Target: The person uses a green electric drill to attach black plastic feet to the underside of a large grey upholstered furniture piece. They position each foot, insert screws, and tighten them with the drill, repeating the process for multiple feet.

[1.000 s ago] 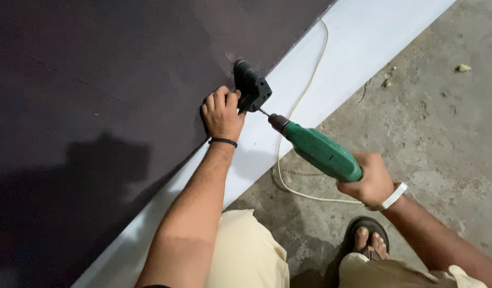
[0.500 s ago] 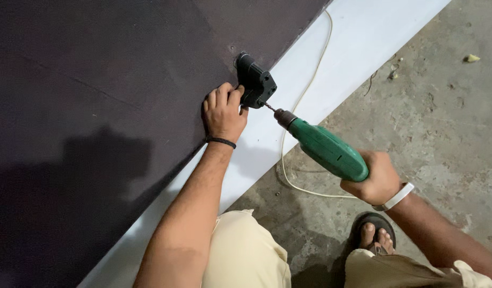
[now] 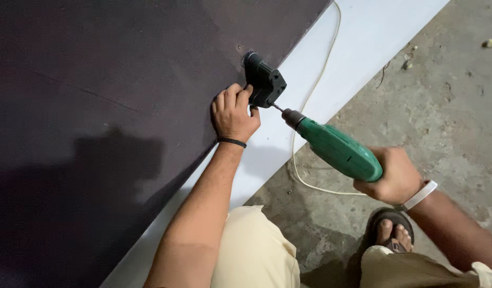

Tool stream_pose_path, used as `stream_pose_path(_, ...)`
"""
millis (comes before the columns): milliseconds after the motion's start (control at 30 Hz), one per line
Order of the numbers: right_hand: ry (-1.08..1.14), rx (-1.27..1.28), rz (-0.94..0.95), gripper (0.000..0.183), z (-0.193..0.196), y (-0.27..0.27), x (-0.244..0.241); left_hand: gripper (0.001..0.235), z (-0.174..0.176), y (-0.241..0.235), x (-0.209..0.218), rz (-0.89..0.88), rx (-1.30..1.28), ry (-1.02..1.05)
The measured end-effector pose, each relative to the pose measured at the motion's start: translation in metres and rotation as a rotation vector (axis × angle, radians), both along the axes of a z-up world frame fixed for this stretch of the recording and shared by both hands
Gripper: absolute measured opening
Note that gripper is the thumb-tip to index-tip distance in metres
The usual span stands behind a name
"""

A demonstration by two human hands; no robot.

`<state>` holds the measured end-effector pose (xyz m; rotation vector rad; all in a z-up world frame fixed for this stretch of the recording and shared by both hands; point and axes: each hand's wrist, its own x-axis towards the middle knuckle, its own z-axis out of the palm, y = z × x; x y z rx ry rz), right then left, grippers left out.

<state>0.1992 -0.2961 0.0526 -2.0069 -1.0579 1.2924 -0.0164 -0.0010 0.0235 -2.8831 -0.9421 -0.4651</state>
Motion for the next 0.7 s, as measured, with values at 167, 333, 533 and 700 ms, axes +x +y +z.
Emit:
stream_pose_path(167, 0.014, -0.028, 0.009, 0.033, 0.0, 0.009, 0.003, 0.049, 0.001, 0.001, -0.002, -0.04, -0.023, -0.017)
stream_pose_path(333, -0.088, 0.121, 0.033, 0.051, 0.001, 0.021, 0.003, 0.051, 0.0, 0.005, 0.0, -0.083, -0.008, -0.019)
stream_pose_path(533, -0.055, 0.071, 0.054, 0.057, -0.004, 0.027, 0.002, 0.052, 0.0, 0.003, -0.006, -0.078, -0.028, -0.013)
stream_pose_path(700, -0.057, 0.092, 0.073, 0.05, -0.001, 0.033, 0.006, 0.052, -0.002, 0.002, -0.002, -0.069, -0.008, 0.004)
